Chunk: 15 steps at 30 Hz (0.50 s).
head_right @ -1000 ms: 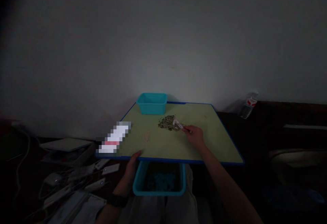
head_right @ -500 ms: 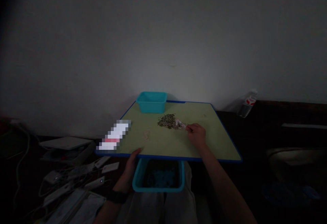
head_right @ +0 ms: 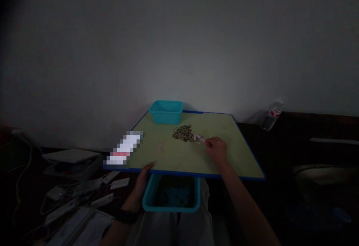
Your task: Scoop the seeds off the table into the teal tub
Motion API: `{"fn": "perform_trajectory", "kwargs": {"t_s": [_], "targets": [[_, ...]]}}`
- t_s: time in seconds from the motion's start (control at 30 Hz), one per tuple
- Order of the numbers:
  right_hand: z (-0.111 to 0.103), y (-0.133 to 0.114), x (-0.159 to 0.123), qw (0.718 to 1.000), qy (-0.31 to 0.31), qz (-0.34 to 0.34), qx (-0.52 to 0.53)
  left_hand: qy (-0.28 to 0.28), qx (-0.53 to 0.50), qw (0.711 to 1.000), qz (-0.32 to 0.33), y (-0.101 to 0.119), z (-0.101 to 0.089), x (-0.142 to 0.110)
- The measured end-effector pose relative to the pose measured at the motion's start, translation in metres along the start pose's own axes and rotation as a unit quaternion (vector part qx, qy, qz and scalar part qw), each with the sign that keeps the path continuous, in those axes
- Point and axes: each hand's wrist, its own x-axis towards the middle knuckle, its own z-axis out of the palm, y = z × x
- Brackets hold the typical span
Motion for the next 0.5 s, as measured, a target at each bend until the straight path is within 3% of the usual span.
{"fn": "perform_trajectory", "kwargs": {"t_s": [0.5], "targets": [[0.0059, -0.0044, -0.0008, 0.999, 0.03, -0.026, -0.008, 0.002, -0.036, 0.999, -0.037, 0.0027, 0.0026, -0.0032]]}}
